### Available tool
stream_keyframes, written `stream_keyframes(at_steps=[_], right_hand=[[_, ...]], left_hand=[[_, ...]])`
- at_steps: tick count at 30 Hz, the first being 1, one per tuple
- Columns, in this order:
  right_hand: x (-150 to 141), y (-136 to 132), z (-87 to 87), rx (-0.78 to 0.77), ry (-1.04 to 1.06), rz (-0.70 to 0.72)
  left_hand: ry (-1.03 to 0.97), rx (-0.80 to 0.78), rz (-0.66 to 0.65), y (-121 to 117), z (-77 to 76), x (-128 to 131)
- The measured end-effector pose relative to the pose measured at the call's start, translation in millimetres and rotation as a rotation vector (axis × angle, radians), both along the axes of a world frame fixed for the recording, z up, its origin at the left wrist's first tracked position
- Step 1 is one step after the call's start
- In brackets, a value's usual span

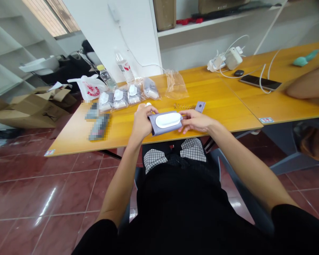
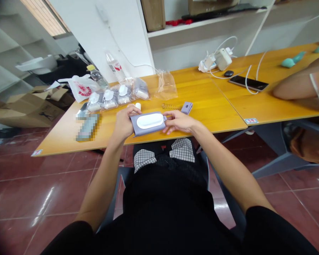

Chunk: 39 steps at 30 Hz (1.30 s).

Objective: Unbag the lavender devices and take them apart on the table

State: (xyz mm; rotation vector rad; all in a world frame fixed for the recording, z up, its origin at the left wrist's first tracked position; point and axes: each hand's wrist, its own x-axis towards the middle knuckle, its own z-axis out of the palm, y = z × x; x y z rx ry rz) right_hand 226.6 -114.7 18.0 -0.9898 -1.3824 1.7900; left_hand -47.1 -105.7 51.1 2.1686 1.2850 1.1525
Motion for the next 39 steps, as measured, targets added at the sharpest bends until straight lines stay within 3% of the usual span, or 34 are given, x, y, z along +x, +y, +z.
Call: stream_keyframes(at_steps=[7, 14, 17, 21, 27, 35, 39], right_hand=[[-10.1, 8.4, -10.3, -0.019, -0.073, -0.251], [-15.6, -0.3, -3.0, -0.098, 0.037, -0.139], [-19.2, -3.8, -0.3, -0.088, 0.059, -0.063], [-19.4, -2.3, -1.3, 0.038, -0.028, -0.134], [-11.7, 4.1, -11.0, 0.225, -0.195, -0.147], [-21.6, 7.5, -15.1, 0.748, -0.694, -0.183], [-16.0, 11.9, -19.2, 0.78, -0.788, -0.237]], left_hand=[[-0.146, -0.2, -0.121, 24.4, -20.8, -5.6], [-0.228, -0.112, -0.083, 7.1, 1.6, -1.0], [-0.238, -0.111, -0.115, 9.6, -0.8, -0.5], [-0.323, -0.174, -0.132, 25.0, -17.9, -8.9], [-0.448, -0.407, -0.186, 40.0, -38.9, -28.8], [-0.453, -0.442, -0.212, 42.4, -41.0, -45.4], [-0.52, -0.534, -0.242, 38.2, -40.8, -49.2]])
